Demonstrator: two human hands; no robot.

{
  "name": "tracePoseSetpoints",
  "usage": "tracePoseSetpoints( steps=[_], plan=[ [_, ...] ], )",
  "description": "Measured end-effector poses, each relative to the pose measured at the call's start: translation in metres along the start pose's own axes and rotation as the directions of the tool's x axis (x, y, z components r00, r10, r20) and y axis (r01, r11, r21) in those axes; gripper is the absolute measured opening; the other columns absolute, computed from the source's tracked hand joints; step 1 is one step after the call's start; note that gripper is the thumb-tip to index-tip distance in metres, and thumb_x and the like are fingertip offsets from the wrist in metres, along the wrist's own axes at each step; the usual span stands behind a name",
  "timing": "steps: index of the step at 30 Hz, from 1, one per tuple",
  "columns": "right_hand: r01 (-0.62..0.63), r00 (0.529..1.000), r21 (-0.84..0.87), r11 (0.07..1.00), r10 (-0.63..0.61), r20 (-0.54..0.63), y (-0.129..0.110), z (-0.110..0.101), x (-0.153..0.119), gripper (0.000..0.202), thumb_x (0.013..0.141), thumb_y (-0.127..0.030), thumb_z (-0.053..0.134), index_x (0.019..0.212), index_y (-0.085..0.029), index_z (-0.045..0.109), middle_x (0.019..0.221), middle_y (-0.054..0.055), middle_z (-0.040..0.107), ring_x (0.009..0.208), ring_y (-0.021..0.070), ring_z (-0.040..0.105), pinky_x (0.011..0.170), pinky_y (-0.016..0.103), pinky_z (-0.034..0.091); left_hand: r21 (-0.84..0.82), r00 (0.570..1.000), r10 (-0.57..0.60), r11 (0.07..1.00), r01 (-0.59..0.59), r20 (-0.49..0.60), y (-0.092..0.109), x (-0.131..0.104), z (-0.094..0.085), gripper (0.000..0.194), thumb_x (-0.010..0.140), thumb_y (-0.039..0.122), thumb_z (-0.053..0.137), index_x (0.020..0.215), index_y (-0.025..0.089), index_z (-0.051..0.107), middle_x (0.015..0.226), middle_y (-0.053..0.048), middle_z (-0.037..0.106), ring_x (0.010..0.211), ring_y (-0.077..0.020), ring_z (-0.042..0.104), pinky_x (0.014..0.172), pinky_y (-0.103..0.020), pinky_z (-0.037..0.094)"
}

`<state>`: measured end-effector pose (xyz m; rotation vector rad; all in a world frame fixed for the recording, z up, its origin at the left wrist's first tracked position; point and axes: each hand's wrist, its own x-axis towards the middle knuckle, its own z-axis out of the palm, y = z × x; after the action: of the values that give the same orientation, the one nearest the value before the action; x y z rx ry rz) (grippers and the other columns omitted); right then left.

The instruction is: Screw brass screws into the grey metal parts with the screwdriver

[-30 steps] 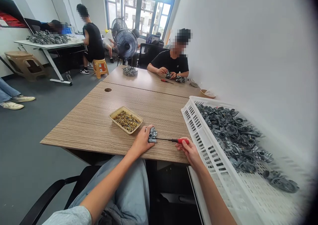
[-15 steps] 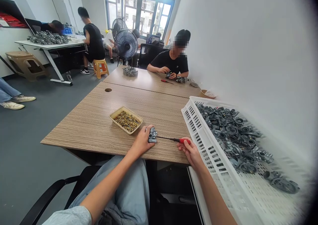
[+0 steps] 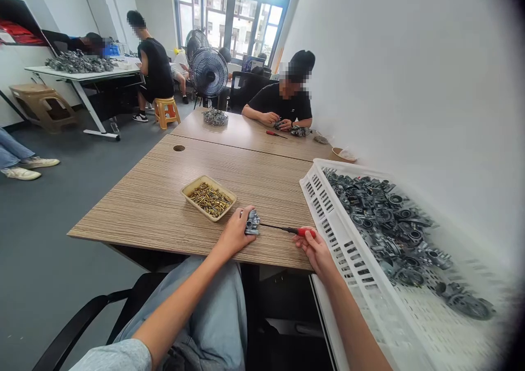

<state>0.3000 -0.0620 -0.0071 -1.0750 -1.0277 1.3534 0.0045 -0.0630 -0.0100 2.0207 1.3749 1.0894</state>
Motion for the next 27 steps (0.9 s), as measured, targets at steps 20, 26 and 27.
tracePoseSetpoints(
  steps=[20,26,27],
  plan=[
    [0.003,1.000,-0.026,1.000,-0.002,0.031,0.0041,-0.0025,0.0009,0.035,0.081,-0.056,0.085,0.096,-0.027,0.073,0.087,0.004,0.075,0.078,0.0203,0.069,0.069,0.032,0.055,-0.013,1.000,0.004,1.000,-0.004,-0.007,-0.0016,0.0001,0.0007,0.085,0.072,0.012,0.070,0.149,0.025,0.039,0.135,-0.011,0.052,0.128,-0.0281,0.055,0.112,-0.043,0.046],
    [0.013,0.999,-0.080,0.997,-0.009,0.050,-0.0017,0.0028,-0.0022,0.039,0.081,-0.059,0.083,0.096,-0.025,0.071,0.082,0.005,0.075,0.076,0.0213,0.069,0.070,0.034,0.055,-0.014,1.000,0.002,1.000,-0.002,-0.006,0.0002,-0.0005,-0.0001,0.084,0.072,0.012,0.070,0.148,0.025,0.038,0.135,-0.011,0.052,0.126,-0.0279,0.055,0.111,-0.043,0.047],
    [0.014,0.998,-0.085,0.996,-0.009,0.054,-0.0027,0.0035,-0.0026,0.038,0.082,-0.059,0.082,0.096,-0.025,0.071,0.082,0.005,0.075,0.075,0.0209,0.069,0.070,0.033,0.055,-0.010,1.000,0.000,1.000,0.000,-0.007,0.0005,-0.0005,-0.0002,0.084,0.072,0.012,0.071,0.148,0.025,0.038,0.135,-0.010,0.051,0.126,-0.0277,0.055,0.111,-0.043,0.047]
  ],
)
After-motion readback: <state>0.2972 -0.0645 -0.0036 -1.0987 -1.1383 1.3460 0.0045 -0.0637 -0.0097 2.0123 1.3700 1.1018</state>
